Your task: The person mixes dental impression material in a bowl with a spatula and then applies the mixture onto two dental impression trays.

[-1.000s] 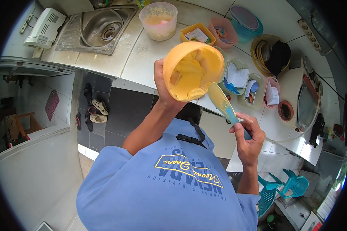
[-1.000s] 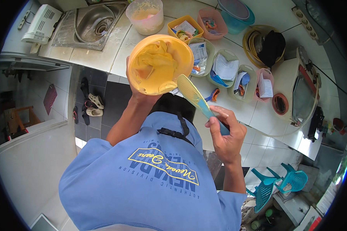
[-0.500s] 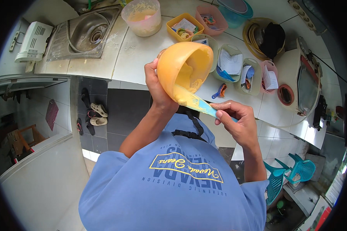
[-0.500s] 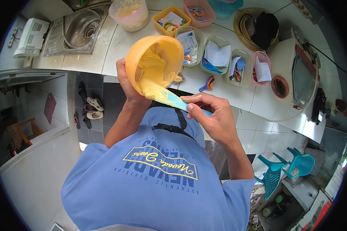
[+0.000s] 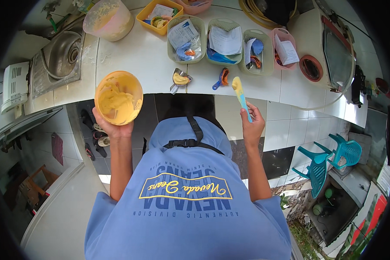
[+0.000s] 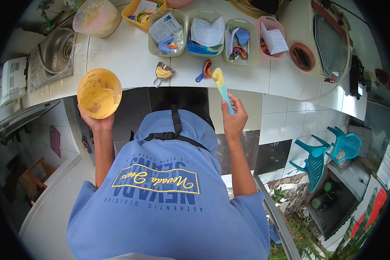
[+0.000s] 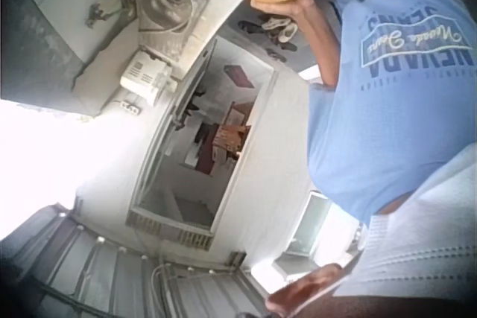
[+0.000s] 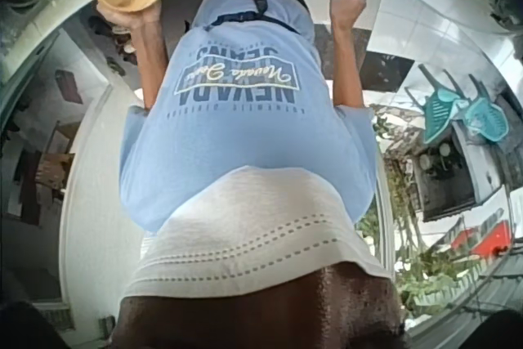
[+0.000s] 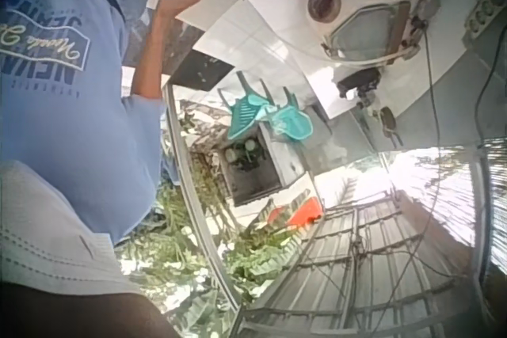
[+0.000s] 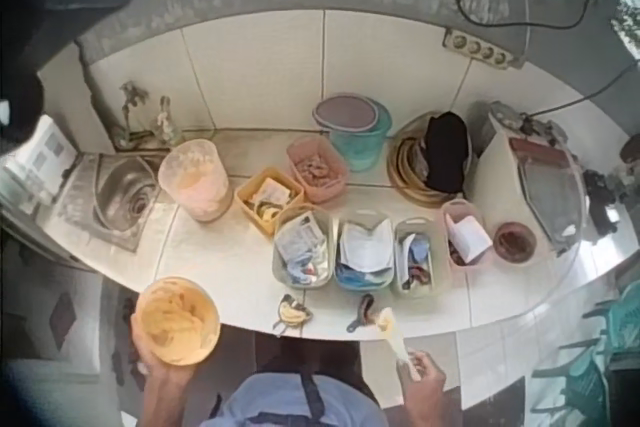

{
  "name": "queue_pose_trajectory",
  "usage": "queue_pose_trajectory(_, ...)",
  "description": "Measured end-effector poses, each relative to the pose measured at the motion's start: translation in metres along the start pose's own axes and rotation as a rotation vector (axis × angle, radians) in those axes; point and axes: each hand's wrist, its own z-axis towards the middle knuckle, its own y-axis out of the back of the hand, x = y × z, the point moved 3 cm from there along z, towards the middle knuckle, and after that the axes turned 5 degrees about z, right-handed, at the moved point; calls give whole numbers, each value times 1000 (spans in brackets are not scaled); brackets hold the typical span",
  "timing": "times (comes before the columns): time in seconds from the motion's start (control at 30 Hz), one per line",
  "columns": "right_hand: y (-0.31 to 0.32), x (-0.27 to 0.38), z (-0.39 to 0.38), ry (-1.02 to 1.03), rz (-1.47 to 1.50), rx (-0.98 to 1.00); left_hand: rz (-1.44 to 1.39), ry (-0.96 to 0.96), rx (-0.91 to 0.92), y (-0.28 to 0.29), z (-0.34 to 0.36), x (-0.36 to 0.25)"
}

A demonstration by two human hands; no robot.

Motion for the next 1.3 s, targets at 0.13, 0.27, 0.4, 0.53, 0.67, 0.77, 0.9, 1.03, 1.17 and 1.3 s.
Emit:
queue_pose_trajectory(0.13, -13, -1, 6, -16, -176, -82, 25, -22, -23, -11, -7, 1)
queue_pose_trajectory(0.27, -30, -3, 6, 81, -196, -133, 36, -7, -61, -13, -4, -4)
queue_pose_trajectory(0.4, -47, -11, 3, 214, -238, -129, 126, -26, -219, -14, 0, -9)
queue_pose_trajectory(0.53, -53, -7, 0, 307, -269, -154, 133, -17, -181, -13, 3, -13)
queue_pose_trajectory(0.67, -59, -6, 0, 330, -314, -149, 121, -5, -183, -7, 5, -17)
queue_pose_trajectory(0.77, -60, -7, 0, 318, -342, -163, 108, 5, -165, -5, 7, -19)
queue_pose_trajectory(0.9, -61, -2, -3, 347, -337, -172, 112, 3, -217, -6, 7, -21)
queue_pose_trajectory(1.03, -60, -5, -6, 335, -334, -180, 114, 4, -217, -4, 3, -22)
queue_pose_trajectory(1.17, -60, -6, -7, 348, -314, -191, 103, 17, -188, 0, 1, -21)
queue_pose_trajectory(1.3, -55, -6, -7, 315, -262, -201, 74, 52, -190, -2, 5, -17)
